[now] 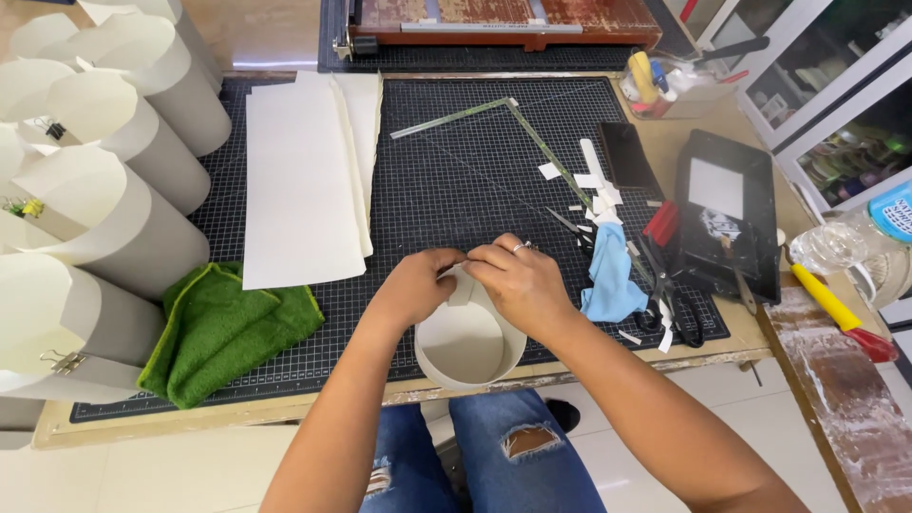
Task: Assembling and finishing cylindrical paper containers using scissors and a brush
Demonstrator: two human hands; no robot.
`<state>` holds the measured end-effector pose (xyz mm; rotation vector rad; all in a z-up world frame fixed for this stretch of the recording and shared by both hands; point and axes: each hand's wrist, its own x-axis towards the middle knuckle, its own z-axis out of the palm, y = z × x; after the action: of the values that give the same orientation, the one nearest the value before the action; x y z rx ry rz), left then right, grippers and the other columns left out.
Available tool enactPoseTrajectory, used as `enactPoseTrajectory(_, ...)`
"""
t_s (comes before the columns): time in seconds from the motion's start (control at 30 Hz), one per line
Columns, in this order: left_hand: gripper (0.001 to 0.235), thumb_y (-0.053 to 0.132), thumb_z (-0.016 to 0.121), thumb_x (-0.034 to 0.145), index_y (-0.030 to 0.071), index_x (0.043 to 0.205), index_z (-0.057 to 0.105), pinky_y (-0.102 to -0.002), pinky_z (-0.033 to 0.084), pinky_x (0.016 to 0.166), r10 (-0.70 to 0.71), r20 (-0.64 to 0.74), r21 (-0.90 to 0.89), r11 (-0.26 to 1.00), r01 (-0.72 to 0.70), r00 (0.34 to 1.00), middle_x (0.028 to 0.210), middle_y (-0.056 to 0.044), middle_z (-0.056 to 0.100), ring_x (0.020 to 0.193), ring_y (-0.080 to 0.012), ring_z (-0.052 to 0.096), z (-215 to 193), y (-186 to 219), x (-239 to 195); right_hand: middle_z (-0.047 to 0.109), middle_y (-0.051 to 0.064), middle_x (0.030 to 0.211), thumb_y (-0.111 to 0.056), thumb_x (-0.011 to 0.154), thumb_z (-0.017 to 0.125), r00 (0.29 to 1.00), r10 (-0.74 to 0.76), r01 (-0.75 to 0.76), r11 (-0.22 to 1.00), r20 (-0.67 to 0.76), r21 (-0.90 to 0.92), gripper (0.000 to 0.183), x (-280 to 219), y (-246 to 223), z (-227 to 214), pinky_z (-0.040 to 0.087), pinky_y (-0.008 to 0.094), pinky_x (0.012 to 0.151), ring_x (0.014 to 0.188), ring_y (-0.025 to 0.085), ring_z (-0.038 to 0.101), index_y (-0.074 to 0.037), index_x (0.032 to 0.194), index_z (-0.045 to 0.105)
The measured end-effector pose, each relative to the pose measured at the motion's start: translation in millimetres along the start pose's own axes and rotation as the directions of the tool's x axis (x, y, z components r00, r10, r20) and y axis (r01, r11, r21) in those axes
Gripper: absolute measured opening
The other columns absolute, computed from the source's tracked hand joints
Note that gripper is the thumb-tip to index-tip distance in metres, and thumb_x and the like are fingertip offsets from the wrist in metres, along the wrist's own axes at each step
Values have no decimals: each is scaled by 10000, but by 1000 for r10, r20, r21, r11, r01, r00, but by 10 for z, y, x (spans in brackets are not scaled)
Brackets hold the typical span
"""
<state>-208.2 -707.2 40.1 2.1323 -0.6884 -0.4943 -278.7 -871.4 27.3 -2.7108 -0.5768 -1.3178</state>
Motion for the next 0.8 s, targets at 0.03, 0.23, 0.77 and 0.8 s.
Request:
enactPoseTrajectory(0.03,379,88,588,919,78,1275,716,-522,547,1016,1,1,1,1000,-1,1000,1255,-203,722,1201,-435,660,18,-40,14,707,-49,888,-158,988,666,1000,1,-1,1000,0,-1,158,-15,5,-20,567,293,681,893,171,668,-189,849,733)
enactPoseTrajectory(0.23,430,120,516,917,67,1312,678,-599,458,1119,-2,110,-84,996,11,994,1397,-270,608,1313,-516,544,0,-191,54,704,-121,948,-197,974,645,994,-2,-11,994,113,112,160,-94,-3,-84,554,239,676,956,128,650,-243,827,690)
enactPoseTrajectory(0.77,421,191,486,1007,-4,1346,644,-555,460,1122,-30,8,-511,859,30,1000,1217,-258,651,1231,-400,592,-734,-366,-121,703,-80,1041,-181,806,812,921,209,-330,866,328,375,185,324,-156,257,561,360,851,1065,215,648,-211,841,633)
enactPoseTrajectory(0.8,392,179,439,1066,-14,1352,625,-593,444,1134,11,-55,-516,856,-38,998,1203,-288,652,1241,-442,596,-763,-462,-90,709,-74,1052,-172,817,810,914,212,-354,835,347,422,177,392,-154,157,558,372,877,1080,227,654,-215,865,645)
